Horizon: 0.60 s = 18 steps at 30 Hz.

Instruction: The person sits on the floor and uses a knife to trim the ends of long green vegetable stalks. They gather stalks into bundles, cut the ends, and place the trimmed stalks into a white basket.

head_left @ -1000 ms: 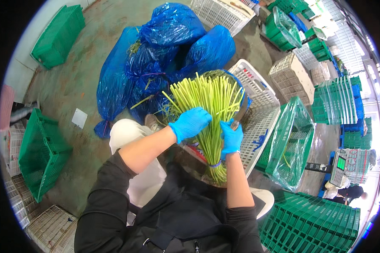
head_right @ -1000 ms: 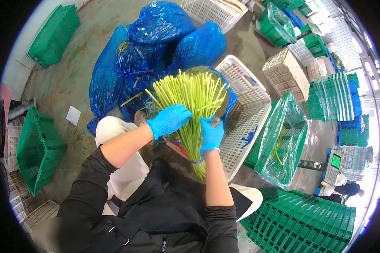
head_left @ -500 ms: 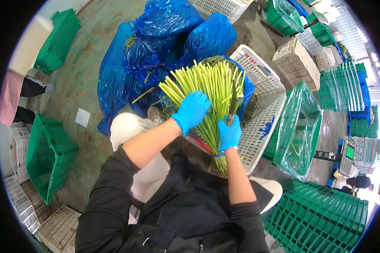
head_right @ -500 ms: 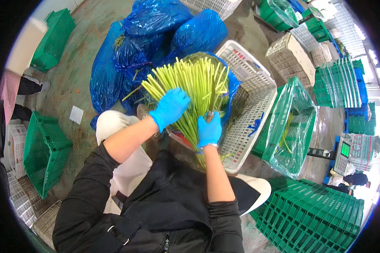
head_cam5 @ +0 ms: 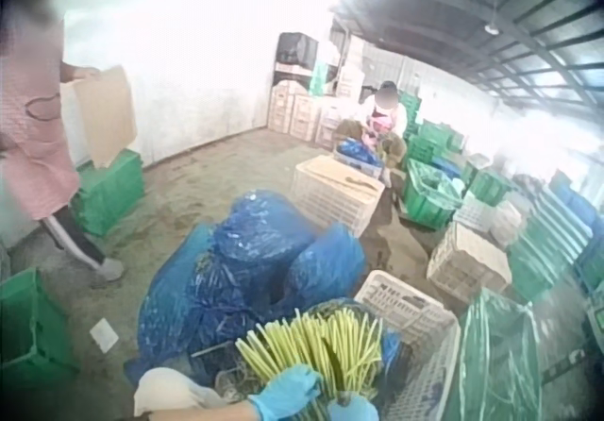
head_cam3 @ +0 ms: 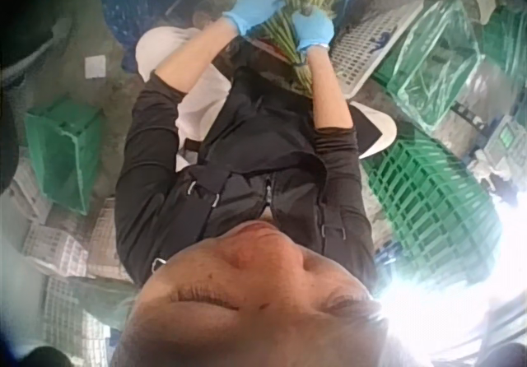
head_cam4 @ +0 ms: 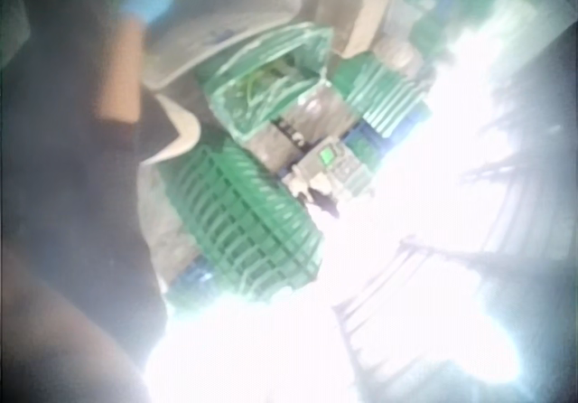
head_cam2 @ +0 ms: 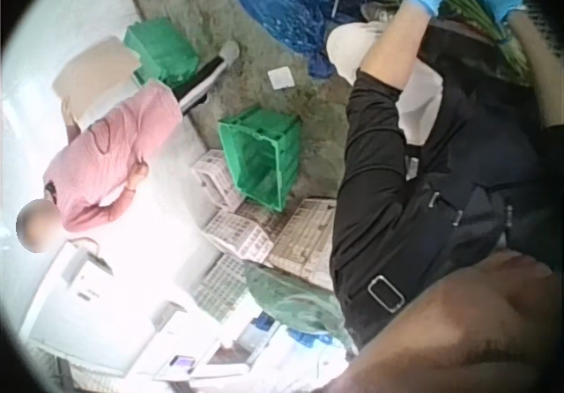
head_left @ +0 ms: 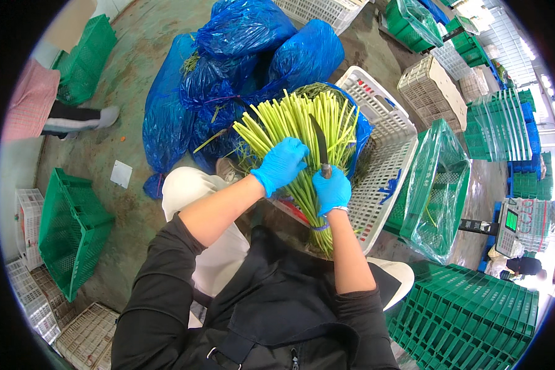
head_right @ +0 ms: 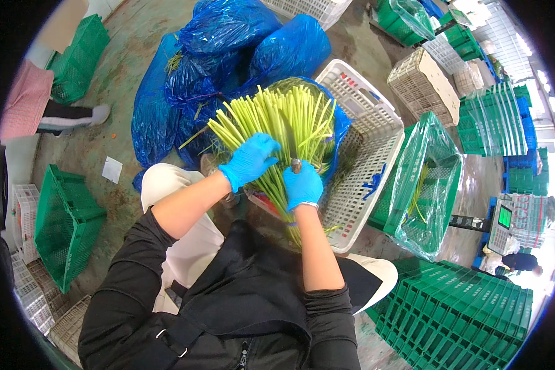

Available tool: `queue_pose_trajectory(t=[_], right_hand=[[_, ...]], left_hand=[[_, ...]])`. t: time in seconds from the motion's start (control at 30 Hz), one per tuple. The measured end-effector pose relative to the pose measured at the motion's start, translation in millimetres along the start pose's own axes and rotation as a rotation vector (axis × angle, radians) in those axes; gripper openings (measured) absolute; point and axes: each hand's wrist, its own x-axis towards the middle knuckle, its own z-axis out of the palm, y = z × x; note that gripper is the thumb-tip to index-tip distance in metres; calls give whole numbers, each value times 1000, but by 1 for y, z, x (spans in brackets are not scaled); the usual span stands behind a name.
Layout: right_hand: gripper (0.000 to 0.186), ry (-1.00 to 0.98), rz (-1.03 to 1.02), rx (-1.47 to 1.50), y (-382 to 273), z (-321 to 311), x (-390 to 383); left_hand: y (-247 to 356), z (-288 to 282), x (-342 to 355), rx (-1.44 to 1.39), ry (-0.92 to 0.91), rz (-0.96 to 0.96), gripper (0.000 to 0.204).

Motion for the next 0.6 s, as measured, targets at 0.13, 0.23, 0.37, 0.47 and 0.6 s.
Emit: queue_pose_trajectory(t=[0.13,0.23,0.37,0.47,0.6], right_hand=[[23,72,42,203,17,10,5],[20,129,64,422,36,18,7],[12,71,66,793,52,24,7],[8,56,38,888,53,28,4],[13,45,9,894,50,31,3]], left_hand=[[4,-1,3,-66,110,-83,26],[6,-3,12,-39,231,-43,21],[4,-7,24,292,9,417,13],[3,-5,26,339,-54,430,13],[4,-1,28,428,-88,513,13]])
